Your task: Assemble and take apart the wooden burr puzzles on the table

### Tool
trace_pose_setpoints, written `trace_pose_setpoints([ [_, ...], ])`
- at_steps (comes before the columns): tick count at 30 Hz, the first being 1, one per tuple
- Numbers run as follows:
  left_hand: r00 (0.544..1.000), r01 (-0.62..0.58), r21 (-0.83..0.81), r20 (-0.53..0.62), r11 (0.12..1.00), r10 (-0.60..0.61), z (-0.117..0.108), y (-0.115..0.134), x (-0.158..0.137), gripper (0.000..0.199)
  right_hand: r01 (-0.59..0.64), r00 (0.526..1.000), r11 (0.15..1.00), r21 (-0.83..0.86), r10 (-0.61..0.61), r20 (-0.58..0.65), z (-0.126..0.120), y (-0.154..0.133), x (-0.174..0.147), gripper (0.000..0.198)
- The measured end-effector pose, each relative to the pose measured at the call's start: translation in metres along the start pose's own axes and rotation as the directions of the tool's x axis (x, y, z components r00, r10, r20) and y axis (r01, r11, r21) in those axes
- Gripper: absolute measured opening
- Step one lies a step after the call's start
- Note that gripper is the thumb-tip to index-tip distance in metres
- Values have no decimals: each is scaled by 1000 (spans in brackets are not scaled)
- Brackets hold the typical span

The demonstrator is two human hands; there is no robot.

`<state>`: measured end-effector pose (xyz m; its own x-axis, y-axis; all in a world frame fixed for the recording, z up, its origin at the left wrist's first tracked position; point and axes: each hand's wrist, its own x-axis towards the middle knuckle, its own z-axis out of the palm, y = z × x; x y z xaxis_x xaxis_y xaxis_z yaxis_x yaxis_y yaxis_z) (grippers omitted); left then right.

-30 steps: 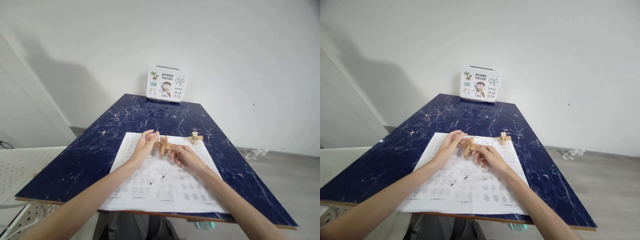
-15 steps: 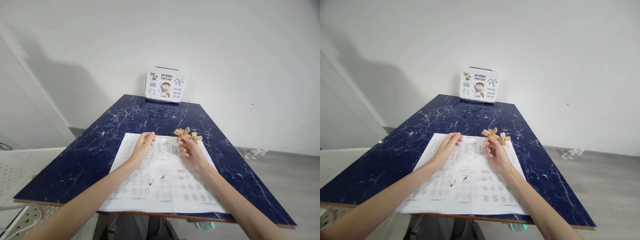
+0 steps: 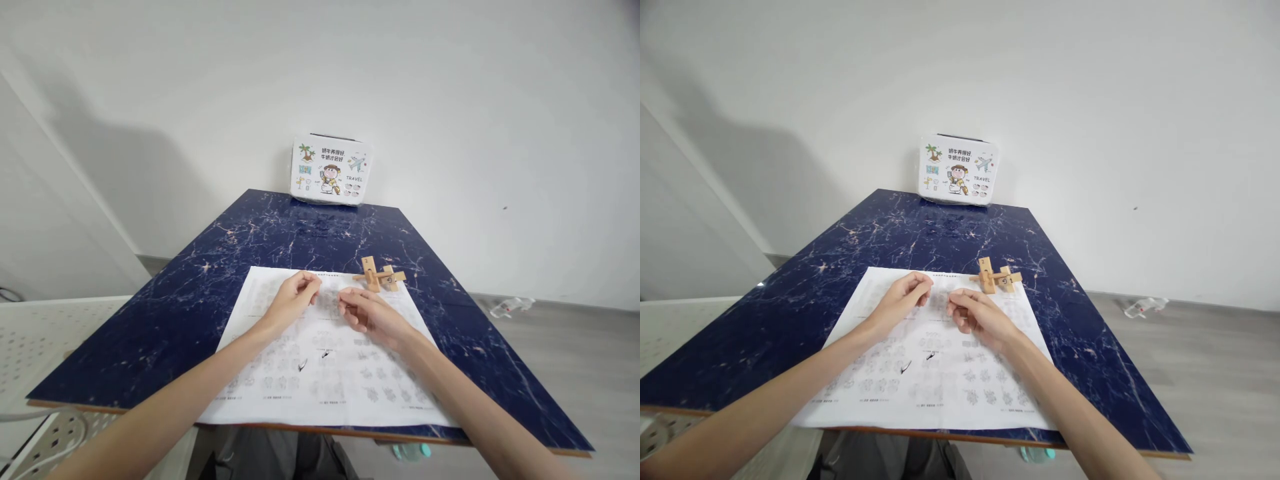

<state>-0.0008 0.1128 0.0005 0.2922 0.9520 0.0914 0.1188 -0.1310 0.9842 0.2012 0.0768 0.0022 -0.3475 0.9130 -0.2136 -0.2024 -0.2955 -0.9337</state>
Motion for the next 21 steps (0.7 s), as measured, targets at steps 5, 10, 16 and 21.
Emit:
trace_pose_setpoints([
  [5,1000,15,-1,1,1000,-15,2,6,-3,22,4,1000,1000,-8,-4,12,1,-2,-2,36],
  [10,1000,10,3,6,1000,-10,1,7,-4,22,4,1000,1000,-4,-4,19,0,-1,-1,35],
  [16,1000,18,4,2,1000,-18,1,7,-4,25,15,1000,1000,2,-15,22,-1,1,0,35],
  [21,1000,14,14,4,1000,-14,1,8,-4,27,10,1000,1000,-5,-10,27,-1,0,-1,36],
])
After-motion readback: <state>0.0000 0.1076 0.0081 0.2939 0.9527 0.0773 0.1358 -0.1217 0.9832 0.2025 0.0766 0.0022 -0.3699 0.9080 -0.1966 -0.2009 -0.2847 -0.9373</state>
